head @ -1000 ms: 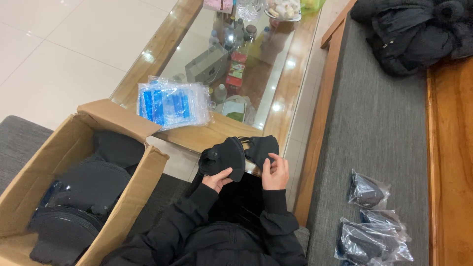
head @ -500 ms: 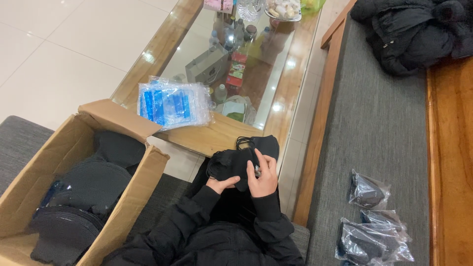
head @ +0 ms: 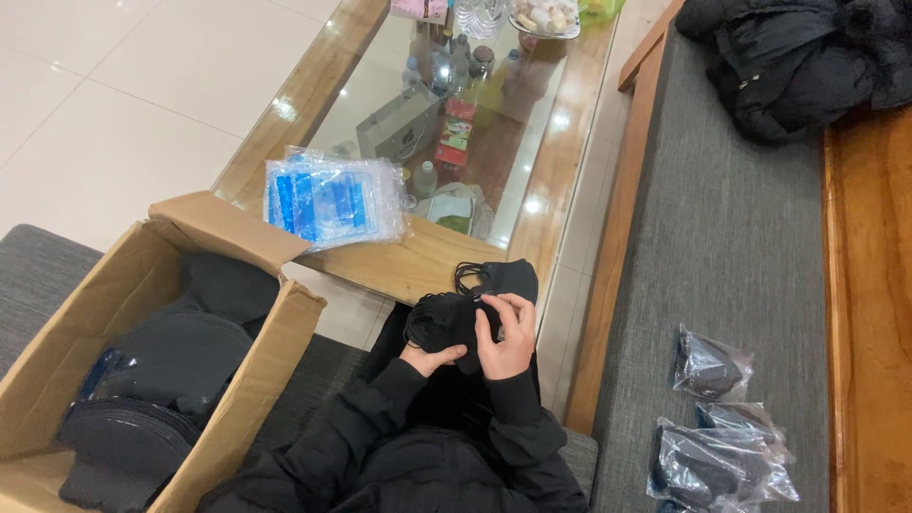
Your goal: Packing black face masks into a cardboard box after inspection
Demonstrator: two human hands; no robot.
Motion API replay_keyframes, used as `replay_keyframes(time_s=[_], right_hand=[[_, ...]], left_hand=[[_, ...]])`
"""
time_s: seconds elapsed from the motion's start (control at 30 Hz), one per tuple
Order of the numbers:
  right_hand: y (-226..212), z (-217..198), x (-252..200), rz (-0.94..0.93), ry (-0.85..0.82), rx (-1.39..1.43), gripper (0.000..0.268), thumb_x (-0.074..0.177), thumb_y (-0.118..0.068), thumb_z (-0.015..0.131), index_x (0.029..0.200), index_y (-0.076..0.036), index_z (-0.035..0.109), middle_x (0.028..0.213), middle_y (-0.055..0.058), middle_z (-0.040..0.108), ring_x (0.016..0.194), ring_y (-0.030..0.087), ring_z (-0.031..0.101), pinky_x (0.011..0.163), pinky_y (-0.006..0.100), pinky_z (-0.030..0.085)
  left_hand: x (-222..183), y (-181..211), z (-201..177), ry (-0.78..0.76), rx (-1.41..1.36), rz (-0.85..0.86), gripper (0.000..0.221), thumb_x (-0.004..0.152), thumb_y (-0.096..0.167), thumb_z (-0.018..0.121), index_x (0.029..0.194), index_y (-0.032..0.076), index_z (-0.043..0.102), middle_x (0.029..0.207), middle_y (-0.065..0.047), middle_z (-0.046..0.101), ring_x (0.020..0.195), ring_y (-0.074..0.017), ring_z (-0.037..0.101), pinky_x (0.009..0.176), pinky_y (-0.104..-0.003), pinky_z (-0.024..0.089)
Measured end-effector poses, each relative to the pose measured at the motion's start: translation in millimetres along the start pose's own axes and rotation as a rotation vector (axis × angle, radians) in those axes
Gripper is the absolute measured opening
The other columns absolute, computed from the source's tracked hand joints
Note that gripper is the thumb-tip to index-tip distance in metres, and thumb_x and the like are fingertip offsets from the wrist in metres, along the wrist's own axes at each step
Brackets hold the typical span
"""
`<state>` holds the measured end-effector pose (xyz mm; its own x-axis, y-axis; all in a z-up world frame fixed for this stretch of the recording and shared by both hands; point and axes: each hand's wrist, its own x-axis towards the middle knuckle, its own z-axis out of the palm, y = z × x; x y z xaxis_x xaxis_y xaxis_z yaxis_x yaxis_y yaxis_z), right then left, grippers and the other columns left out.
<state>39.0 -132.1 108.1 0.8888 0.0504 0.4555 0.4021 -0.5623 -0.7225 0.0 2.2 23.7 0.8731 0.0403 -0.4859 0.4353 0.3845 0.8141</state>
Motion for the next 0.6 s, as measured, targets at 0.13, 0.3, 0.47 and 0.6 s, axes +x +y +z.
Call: replay_keyframes(time_s=[0.13,0.3,0.47,0.6], right_hand=[[6.3,-3.9,-1.0,0.021,-0.025,0.055,0.014,0.09,-0.008,0.076,0.098,-0.018,0.072,0.092,-0.004,0.058,0.081,0.019,0.056,0.067,0.029,0.046],[24.0,7.2,-13.3,0.138,-0.063,0.099,0.023,0.086,-0.016,0.083,0.107,-0.014,0.076,0.084,0.005,0.066,0.079,0.021,0.064,0.068,0.03,0.053],[38.3,17.7,-29.9,0.072,-0.106,0.045,0.021,0.083,-0.015,0.084,0.102,-0.009,0.077,0.081,0.007,0.071,0.077,0.022,0.066,0.059,0.027,0.056],[34.1,17.8,-37.7,-0.008,-0.169,0.055,0.016,0.09,-0.012,0.076,0.105,-0.004,0.076,0.084,0.008,0.07,0.078,0.025,0.065,0.061,0.03,0.057]], left_hand=[[16.7,-29.0,-8.2,-0.003,0.029,0.004,0.056,0.069,0.011,0.1,0.115,-0.006,0.074,0.109,-0.027,0.074,0.086,-0.0318,0.076,0.071,-0.039,0.066],[38.6,-64.5,-19.5,0.058,-0.156,-0.02,0.057,0.069,0.003,0.099,0.119,-0.002,0.073,0.111,-0.025,0.075,0.09,-0.0327,0.076,0.075,-0.044,0.066],[24.0,-34.7,-11.1,0.108,-0.314,-0.055,0.06,0.073,0.005,0.096,0.126,-0.003,0.068,0.116,-0.025,0.074,0.091,-0.0371,0.076,0.076,-0.049,0.066],[27.6,-35.3,-12.8,0.138,-0.505,-0.105,0.063,0.074,0.004,0.095,0.131,0.002,0.066,0.121,-0.021,0.072,0.092,-0.0425,0.075,0.075,-0.055,0.065]])
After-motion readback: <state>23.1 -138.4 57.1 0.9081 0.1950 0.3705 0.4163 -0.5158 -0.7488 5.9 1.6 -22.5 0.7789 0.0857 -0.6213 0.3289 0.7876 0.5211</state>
